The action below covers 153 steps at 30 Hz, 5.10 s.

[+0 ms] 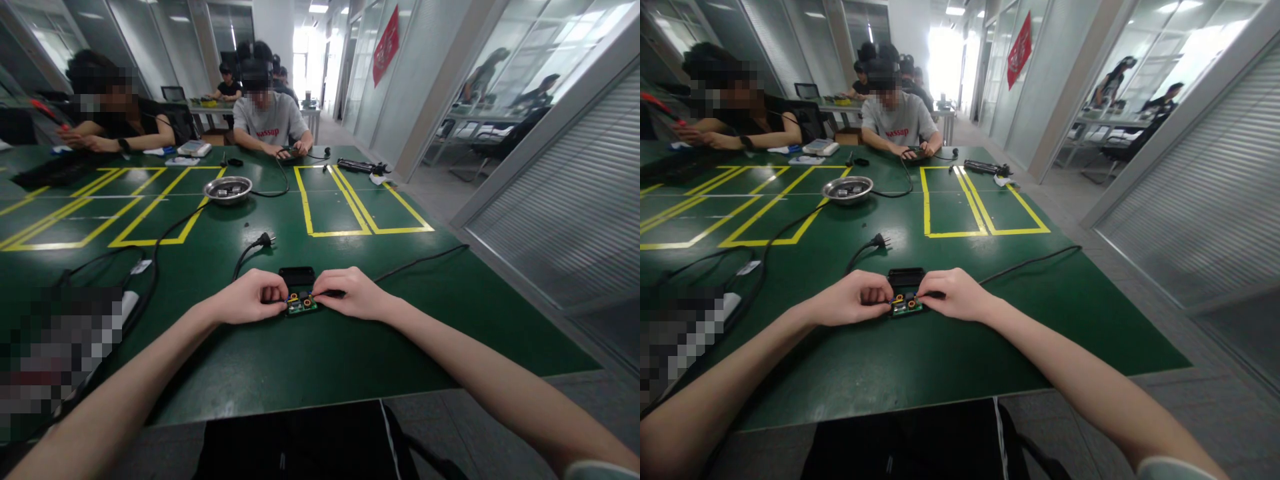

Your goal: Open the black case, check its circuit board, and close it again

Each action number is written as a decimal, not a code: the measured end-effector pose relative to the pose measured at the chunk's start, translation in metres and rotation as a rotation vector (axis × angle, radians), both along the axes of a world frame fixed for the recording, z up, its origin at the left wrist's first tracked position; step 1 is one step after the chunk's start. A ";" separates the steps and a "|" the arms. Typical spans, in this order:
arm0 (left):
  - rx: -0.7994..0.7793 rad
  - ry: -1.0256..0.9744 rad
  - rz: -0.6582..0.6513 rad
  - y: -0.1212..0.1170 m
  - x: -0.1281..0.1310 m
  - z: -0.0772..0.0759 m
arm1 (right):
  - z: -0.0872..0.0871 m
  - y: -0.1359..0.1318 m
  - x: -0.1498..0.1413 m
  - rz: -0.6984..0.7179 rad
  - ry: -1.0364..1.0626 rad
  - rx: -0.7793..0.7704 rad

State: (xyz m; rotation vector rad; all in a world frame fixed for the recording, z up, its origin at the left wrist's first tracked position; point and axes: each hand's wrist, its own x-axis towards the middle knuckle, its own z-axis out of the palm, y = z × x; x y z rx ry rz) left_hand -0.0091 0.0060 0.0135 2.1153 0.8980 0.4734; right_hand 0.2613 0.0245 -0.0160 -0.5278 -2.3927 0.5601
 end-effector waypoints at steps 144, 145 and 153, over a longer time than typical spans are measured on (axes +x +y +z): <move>0.734 0.178 0.146 -0.002 0.019 -0.011 | 0.015 0.005 0.005 -0.135 -0.147 0.228; 0.729 0.173 0.142 -0.002 0.019 -0.011 | 0.013 0.005 0.004 -0.135 -0.149 0.220; 0.531 0.087 0.222 -0.005 0.021 -0.012 | 0.010 0.006 0.005 -0.097 -0.232 0.322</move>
